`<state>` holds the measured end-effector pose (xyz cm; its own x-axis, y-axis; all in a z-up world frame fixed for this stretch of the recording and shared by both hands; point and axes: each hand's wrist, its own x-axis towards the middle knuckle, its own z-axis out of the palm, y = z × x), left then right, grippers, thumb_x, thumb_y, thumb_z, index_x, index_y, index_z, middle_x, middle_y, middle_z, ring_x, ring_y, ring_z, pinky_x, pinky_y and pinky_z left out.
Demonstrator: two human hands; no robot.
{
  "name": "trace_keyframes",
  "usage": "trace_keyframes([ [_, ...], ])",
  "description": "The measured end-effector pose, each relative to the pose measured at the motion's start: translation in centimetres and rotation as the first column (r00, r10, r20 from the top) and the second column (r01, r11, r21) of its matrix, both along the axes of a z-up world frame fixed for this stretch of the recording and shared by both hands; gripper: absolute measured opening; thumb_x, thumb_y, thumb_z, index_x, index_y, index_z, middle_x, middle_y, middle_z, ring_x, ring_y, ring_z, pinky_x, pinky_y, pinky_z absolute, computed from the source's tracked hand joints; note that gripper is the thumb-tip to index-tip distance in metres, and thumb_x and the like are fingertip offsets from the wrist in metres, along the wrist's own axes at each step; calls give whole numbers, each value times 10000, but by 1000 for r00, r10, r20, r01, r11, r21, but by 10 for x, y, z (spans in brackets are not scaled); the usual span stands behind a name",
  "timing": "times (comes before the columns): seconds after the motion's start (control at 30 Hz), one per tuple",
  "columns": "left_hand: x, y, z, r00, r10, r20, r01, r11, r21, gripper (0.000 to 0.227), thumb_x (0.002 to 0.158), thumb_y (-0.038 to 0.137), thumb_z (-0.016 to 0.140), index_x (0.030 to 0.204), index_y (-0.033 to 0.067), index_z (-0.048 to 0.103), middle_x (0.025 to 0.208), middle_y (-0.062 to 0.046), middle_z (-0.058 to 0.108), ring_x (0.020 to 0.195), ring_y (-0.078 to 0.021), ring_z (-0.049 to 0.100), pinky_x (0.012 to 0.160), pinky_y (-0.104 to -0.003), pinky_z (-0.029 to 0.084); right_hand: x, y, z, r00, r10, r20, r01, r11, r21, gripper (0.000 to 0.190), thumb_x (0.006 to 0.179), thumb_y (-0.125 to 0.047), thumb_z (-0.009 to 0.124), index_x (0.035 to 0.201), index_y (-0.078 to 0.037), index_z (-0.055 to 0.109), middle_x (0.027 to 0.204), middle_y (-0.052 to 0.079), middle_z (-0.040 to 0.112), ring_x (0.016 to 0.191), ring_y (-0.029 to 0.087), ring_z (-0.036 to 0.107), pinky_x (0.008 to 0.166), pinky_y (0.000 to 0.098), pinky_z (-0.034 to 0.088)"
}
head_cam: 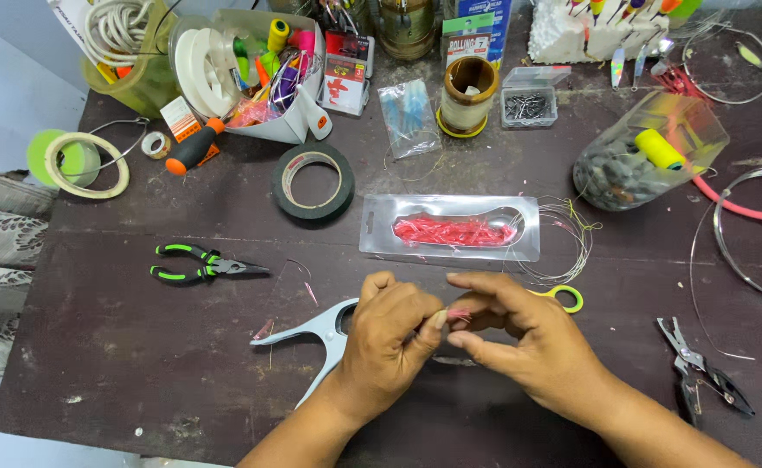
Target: The person ties a small pink fishing lure to a fishing line using a knot. They use a pair of pliers to hold the lure and a pair of scissors to trim the excess line.
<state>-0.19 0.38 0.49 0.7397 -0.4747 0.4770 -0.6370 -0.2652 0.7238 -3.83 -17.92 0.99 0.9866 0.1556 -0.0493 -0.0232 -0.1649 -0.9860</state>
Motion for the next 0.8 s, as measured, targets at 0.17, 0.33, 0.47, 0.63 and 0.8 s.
trace_keyframes([
  [0.17,-1,1,-2,996,-27,88,25,999,21,215,1011,220,416,905,108,567,741,12,526,645,-183,472,778,-357,306,-4,1,-9,992,-7,129,16,998,-68,344,777,-90,736,1117,-100,684,933,22,756,869,87,733,822,212,590],
  [0.33,-2,0,2,991,-31,131,29,999,16,189,1005,189,439,883,94,548,741,-2,533,641,-187,474,784,-359,311,-6,4,-5,967,-45,250,85,985,-152,213,811,-123,702,1020,-83,715,904,20,765,769,67,712,722,198,589],
  [0.47,-3,2,-1,987,-22,159,15,999,48,196,1009,201,430,894,93,548,753,-13,536,651,-203,469,795,-371,307,-6,5,-1,934,-25,356,118,963,-242,158,810,-143,707,960,-95,720,863,9,760,728,75,717,687,198,573],
  [0.63,-4,2,1,987,-2,161,-1,1000,17,184,1004,180,443,873,98,544,757,6,561,653,-174,486,800,-363,308,-8,5,4,917,-16,398,123,961,-246,103,824,-117,686,921,-97,712,813,-2,744,688,77,698,659,196,552],
  [0.8,-5,1,2,985,10,172,-16,999,36,212,1004,209,433,864,111,559,742,9,553,651,-179,497,803,-367,300,-11,2,-5,994,-112,6,111,991,71,94,826,-90,691,878,-35,745,782,60,736,711,119,681,669,238,546],
])
